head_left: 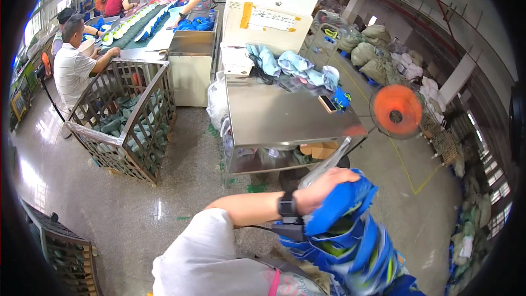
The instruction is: The recorder extracts blue and yellow shoe uppers from a large sack, arranges them into circular bundles on a work table, and moves them to another station.
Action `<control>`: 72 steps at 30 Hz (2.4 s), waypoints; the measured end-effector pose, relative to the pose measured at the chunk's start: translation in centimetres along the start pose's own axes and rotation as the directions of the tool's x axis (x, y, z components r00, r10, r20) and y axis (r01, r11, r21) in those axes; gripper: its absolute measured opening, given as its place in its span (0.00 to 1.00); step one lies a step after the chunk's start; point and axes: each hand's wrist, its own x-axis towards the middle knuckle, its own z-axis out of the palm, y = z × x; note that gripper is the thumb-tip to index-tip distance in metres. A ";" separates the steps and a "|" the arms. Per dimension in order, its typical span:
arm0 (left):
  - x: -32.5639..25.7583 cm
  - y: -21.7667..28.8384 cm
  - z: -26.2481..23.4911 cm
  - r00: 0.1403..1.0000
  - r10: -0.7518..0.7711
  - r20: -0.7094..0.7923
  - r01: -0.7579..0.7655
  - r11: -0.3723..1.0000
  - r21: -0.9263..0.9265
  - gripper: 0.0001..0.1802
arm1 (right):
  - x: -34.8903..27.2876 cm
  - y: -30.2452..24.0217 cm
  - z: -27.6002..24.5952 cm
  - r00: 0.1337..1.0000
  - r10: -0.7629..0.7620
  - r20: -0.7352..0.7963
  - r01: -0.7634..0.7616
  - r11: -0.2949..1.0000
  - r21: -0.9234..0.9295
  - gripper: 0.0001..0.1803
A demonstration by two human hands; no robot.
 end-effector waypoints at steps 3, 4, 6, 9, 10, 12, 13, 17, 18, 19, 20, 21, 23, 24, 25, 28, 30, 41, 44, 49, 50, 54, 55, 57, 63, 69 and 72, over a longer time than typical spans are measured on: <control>0.6 3.8 -2.4 0.997 -0.016 0.078 0.012 0.998 0.055 0.12 | -0.7 7.9 4.7 0.988 -0.152 -0.028 0.140 0.958 -0.250 0.22; 0.7 5.4 -2.2 0.997 -0.004 0.077 -0.004 0.996 0.093 0.12 | -2.5 10.8 5.3 0.981 -0.194 0.001 0.183 0.923 -0.339 0.21; -1.5 9.6 -2.7 0.918 0.364 0.156 -0.386 0.732 0.561 0.16 | -5.5 8.8 6.7 0.997 0.049 0.067 -0.043 0.995 -0.093 0.21; -1.0 13.0 -2.4 0.930 0.362 0.060 -0.345 0.810 0.475 0.16 | -4.7 -8.3 11.0 0.701 0.663 0.264 -0.678 0.504 0.535 0.20; -1.3 14.5 -1.7 0.917 0.398 0.001 -0.356 0.820 0.448 0.16 | -5.0 -8.4 13.2 0.722 0.614 0.318 -0.649 0.441 0.620 0.21; 3.1 14.5 -2.7 0.919 0.388 -0.069 -0.341 0.870 0.357 0.17 | -5.3 -10.6 15.2 0.664 0.634 0.396 -0.679 0.289 0.675 0.20; 1.4 16.1 -1.2 0.866 0.475 -0.154 -0.389 0.835 0.390 0.18 | -5.1 -13.6 18.3 0.628 0.617 0.474 -0.703 0.189 0.686 0.17; 3.3 18.1 -1.5 0.678 0.629 -0.381 -0.522 0.776 0.353 0.23 | -5.4 -14.1 26.7 0.667 0.313 0.675 -0.721 0.043 0.692 0.07; 4.0 18.6 -2.7 0.665 0.646 -0.375 -0.530 0.762 0.373 0.23 | -5.5 -15.2 29.3 0.658 0.291 0.694 -0.730 0.023 0.683 0.02; 6.7 18.4 -6.4 0.591 0.737 -0.328 -0.480 0.648 0.591 0.23 | -5.4 -15.5 31.0 0.625 0.312 0.716 -0.758 0.025 0.651 0.03; 8.3 18.4 -9.2 0.504 0.827 -0.249 -0.395 0.477 0.785 0.23 | -5.1 -15.3 33.0 0.615 0.241 0.750 -0.775 0.014 0.631 0.03; 8.9 18.9 -10.8 0.417 0.899 -0.137 -0.263 0.264 0.928 0.23 | -4.6 -15.6 34.6 0.595 0.158 0.788 -0.797 -0.008 0.603 0.04; 10.6 20.3 -12.4 0.331 0.944 0.001 -0.094 0.032 0.995 0.23 | -2.2 -19.1 37.6 0.501 0.054 0.864 -0.863 -0.041 0.503 0.07; 11.7 20.9 -13.1 0.350 0.927 0.135 0.046 -0.161 0.986 0.25 | -0.9 -19.8 39.6 0.482 -0.051 0.875 -0.876 -0.056 0.479 0.07; 13.0 21.3 -13.7 0.390 0.885 0.254 0.182 -0.344 0.921 0.26 | 0.3 -20.5 41.7 0.457 -0.155 0.876 -0.889 -0.065 0.453 0.08; 15.3 21.1 -16.2 0.424 0.899 0.109 0.136 -0.182 0.974 0.28 | 3.3 -24.0 47.1 0.429 -0.297 0.853 -0.897 -0.034 0.440 0.07; 16.1 20.6 -17.9 0.495 0.856 0.151 0.248 -0.306 0.919 0.28 | 5.6 -27.0 50.7 0.441 -0.301 0.845 -0.883 0.023 0.469 0.07; 22.5 20.1 -31.1 0.487 0.734 -0.472 -0.021 0.551 0.835 0.22 | 13.3 -32.5 65.3 0.480 -0.154 0.864 -0.868 0.056 0.493 0.16; 24.6 22.5 -30.8 0.642 0.542 -0.542 0.022 0.693 0.720 0.21 | 13.2 -33.3 66.7 0.513 -0.323 0.796 -0.780 0.213 0.589 0.15; 27.3 22.7 -30.8 0.690 0.470 -0.550 0.031 0.740 0.672 0.21 | 13.0 -37.8 73.5 0.348 -0.310 0.885 -0.864 0.261 0.431 0.14; 27.4 23.3 -29.8 0.688 0.436 -0.580 0.064 0.760 0.647 0.22 | 12.7 -38.7 75.6 0.363 -0.379 0.851 -0.787 0.364 0.498 0.14; 30.2 24.6 -27.8 0.649 0.388 -0.655 0.086 0.818 0.569 0.20 | 9.8 -39.9 89.2 -0.021 -0.332 0.943 -0.952 0.293 0.082 0.10; 30.8 24.7 -27.8 0.618 0.397 -0.679 0.101 0.816 0.569 0.20 | 7.6 -40.8 92.2 0.083 -0.320 0.944 -0.913 0.355 0.201 0.08; 31.4 24.3 -29.1 0.436 0.382 -0.815 0.166 0.856 0.490 0.19 | 4.7 -41.7 97.8 -0.050 -0.492 0.869 -0.914 0.373 0.159 0.04; 37.6 24.3 -37.7 0.795 0.379 -0.472 0.059 0.727 0.684 0.24 | -3.6 -40.2 111.9 -0.153 -0.443 0.883 -0.937 0.350 0.014 0.04; 31.3 23.2 -38.9 0.703 0.379 -0.602 0.583 0.177 0.793 0.22 | -10.2 -41.6 103.6 -0.202 -0.461 0.864 -0.820 0.562 0.109 0.15; 27.4 18.5 -39.9 0.682 0.228 -0.695 0.731 -0.182 0.658 0.30 | -14.0 -44.0 97.0 -0.282 -0.639 0.716 -0.557 0.716 0.420 0.14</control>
